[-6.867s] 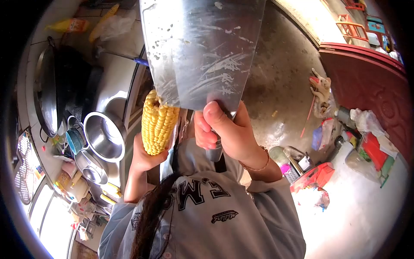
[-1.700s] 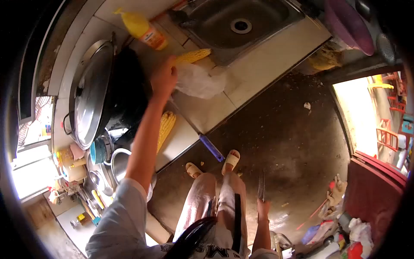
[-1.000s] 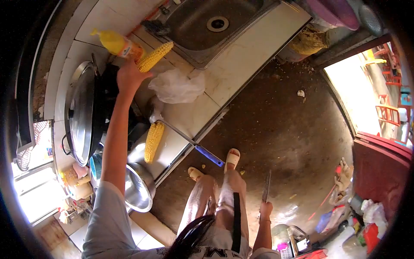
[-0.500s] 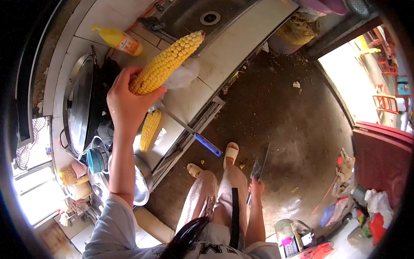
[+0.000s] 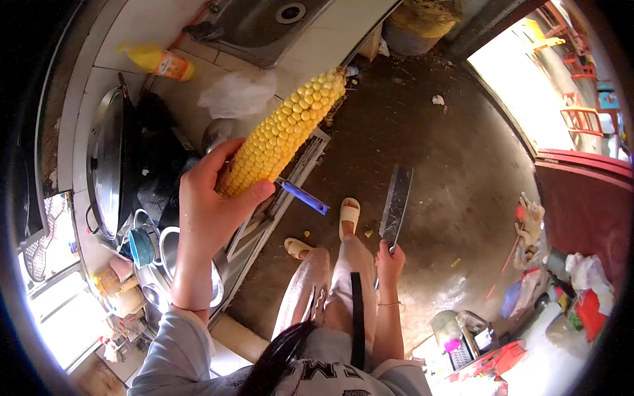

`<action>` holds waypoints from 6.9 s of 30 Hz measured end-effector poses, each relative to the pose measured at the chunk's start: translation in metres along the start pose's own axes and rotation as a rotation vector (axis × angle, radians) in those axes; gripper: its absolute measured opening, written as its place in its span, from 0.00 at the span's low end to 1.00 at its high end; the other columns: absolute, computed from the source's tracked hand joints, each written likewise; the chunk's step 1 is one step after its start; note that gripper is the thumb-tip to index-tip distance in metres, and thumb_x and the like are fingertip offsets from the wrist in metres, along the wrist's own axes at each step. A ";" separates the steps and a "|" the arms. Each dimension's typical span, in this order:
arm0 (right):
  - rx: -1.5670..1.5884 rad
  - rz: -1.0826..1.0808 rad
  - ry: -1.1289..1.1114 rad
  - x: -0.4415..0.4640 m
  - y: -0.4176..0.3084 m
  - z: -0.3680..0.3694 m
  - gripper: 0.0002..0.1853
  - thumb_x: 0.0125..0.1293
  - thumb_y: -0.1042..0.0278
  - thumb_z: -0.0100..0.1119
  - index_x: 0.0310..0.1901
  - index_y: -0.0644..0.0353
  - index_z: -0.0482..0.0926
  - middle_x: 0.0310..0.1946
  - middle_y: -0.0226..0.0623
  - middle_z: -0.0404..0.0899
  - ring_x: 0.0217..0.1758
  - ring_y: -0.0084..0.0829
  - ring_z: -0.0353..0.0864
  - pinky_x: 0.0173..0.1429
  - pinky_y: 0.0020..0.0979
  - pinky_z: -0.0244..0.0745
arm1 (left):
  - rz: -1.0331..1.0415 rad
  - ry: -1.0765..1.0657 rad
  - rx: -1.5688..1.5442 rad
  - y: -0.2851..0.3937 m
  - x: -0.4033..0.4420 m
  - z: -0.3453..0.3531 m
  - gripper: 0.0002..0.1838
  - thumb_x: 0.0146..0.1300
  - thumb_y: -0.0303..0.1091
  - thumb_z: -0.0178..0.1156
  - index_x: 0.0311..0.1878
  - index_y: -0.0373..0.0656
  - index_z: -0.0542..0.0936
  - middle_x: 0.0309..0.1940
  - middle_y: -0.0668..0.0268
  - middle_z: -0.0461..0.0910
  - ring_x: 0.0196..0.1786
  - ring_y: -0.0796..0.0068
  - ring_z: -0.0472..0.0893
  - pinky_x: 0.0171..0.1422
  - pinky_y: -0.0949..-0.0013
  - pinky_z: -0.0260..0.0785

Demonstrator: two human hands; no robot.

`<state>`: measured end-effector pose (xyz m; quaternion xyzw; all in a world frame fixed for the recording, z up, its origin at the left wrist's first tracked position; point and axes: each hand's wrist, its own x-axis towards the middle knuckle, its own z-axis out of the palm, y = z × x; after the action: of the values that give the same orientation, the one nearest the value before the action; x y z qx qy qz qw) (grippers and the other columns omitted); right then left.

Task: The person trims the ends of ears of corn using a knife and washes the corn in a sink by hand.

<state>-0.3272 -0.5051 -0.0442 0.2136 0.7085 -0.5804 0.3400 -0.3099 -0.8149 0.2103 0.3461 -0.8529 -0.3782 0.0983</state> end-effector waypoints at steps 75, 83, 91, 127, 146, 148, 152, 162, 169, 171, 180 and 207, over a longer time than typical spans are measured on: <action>0.269 0.032 -0.142 0.069 0.045 0.082 0.12 0.65 0.60 0.53 0.29 0.58 0.70 0.18 0.26 0.69 0.15 0.19 0.68 0.19 0.22 0.63 | -0.344 -0.243 -0.377 -0.217 0.030 0.141 0.24 0.43 0.35 0.64 0.45 0.33 0.75 0.30 0.61 0.78 0.33 0.75 0.77 0.39 0.69 0.69; 0.359 0.327 -0.495 0.085 0.109 0.182 0.11 0.62 0.67 0.57 0.38 0.69 0.75 0.47 0.45 0.77 0.17 0.17 0.67 0.21 0.21 0.63 | -0.443 -0.353 -0.287 -0.193 0.034 0.134 0.24 0.46 0.28 0.63 0.48 0.30 0.72 0.36 0.66 0.76 0.38 0.80 0.73 0.43 0.75 0.67; 0.117 0.257 -0.594 0.081 0.138 0.124 0.07 0.53 0.79 0.61 0.34 0.67 0.74 0.38 0.49 0.80 0.18 0.20 0.70 0.21 0.21 0.66 | -0.531 -0.326 -0.530 -0.189 0.036 0.127 0.22 0.47 0.29 0.63 0.47 0.30 0.74 0.35 0.64 0.77 0.36 0.79 0.75 0.43 0.74 0.68; 0.438 -0.238 -0.444 0.114 -0.188 0.229 0.08 0.62 0.69 0.53 0.30 0.58 0.65 0.20 0.31 0.67 0.15 0.21 0.63 0.19 0.24 0.59 | -0.357 0.114 -0.980 -0.247 0.149 0.015 0.20 0.57 0.32 0.54 0.50 0.29 0.70 0.43 0.57 0.76 0.36 0.71 0.76 0.43 0.70 0.68; -0.521 -0.696 0.100 0.011 -0.082 0.016 0.09 0.50 0.69 0.57 0.31 0.62 0.72 0.16 0.32 0.69 0.16 0.25 0.64 0.22 0.25 0.61 | -0.158 -0.172 -0.051 -0.071 0.034 0.157 0.28 0.39 0.32 0.64 0.49 0.38 0.76 0.38 0.54 0.80 0.40 0.60 0.81 0.47 0.67 0.71; -0.591 -0.650 0.091 0.015 -0.080 0.010 0.11 0.50 0.65 0.60 0.32 0.62 0.72 0.18 0.34 0.70 0.17 0.28 0.66 0.23 0.27 0.63 | -0.228 -0.214 -0.123 -0.066 0.026 0.171 0.28 0.39 0.33 0.64 0.49 0.37 0.76 0.38 0.54 0.80 0.40 0.60 0.81 0.46 0.67 0.71; -0.621 -0.852 0.165 0.031 -0.071 0.005 0.10 0.54 0.66 0.61 0.34 0.60 0.72 0.19 0.31 0.71 0.17 0.25 0.65 0.23 0.25 0.61 | -0.440 -0.350 -0.097 -0.044 0.021 0.183 0.28 0.40 0.35 0.63 0.49 0.35 0.75 0.37 0.53 0.80 0.41 0.60 0.81 0.46 0.66 0.71; -0.885 -0.448 0.494 0.092 -0.097 -0.028 0.16 0.53 0.58 0.62 0.29 0.62 0.70 0.18 0.39 0.72 0.23 0.41 0.73 0.29 0.36 0.67 | -0.226 -0.267 0.133 -0.046 0.021 0.195 0.27 0.41 0.34 0.64 0.49 0.37 0.75 0.36 0.55 0.81 0.39 0.60 0.81 0.45 0.65 0.72; -0.176 -0.279 0.131 0.077 -0.064 -0.038 0.11 0.58 0.63 0.60 0.32 0.63 0.73 0.18 0.25 0.66 0.22 0.12 0.60 0.26 0.19 0.56 | -0.380 -0.366 0.040 -0.048 0.031 0.192 0.26 0.43 0.34 0.66 0.48 0.36 0.76 0.35 0.55 0.81 0.36 0.63 0.82 0.42 0.67 0.73; -0.223 -0.279 0.128 0.066 -0.062 -0.034 0.11 0.58 0.63 0.60 0.33 0.63 0.73 0.18 0.25 0.66 0.22 0.13 0.61 0.25 0.19 0.57 | -0.414 -0.339 0.050 -0.047 0.031 0.195 0.26 0.43 0.33 0.65 0.48 0.35 0.75 0.34 0.55 0.81 0.37 0.61 0.81 0.43 0.65 0.72; -0.510 -0.329 0.020 0.034 -0.068 -0.017 0.15 0.54 0.61 0.63 0.34 0.63 0.71 0.14 0.33 0.68 0.15 0.26 0.67 0.22 0.26 0.61 | 0.017 -0.183 0.343 -0.073 0.032 0.210 0.30 0.43 0.29 0.66 0.53 0.39 0.69 0.45 0.55 0.73 0.47 0.54 0.75 0.49 0.59 0.68; 0.303 -0.058 0.067 0.056 -0.106 0.065 0.04 0.55 0.73 0.63 0.29 0.62 0.77 0.17 0.19 0.67 0.19 0.10 0.59 0.22 0.17 0.53 | -0.208 -0.209 -0.122 -0.051 0.013 0.215 0.29 0.46 0.27 0.66 0.54 0.34 0.70 0.42 0.57 0.78 0.43 0.73 0.78 0.46 0.71 0.71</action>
<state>-0.4242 -0.5978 -0.0194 0.2613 0.6297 -0.6826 0.2633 -0.3854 -0.7232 0.0232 0.3848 -0.7933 -0.4716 -0.0101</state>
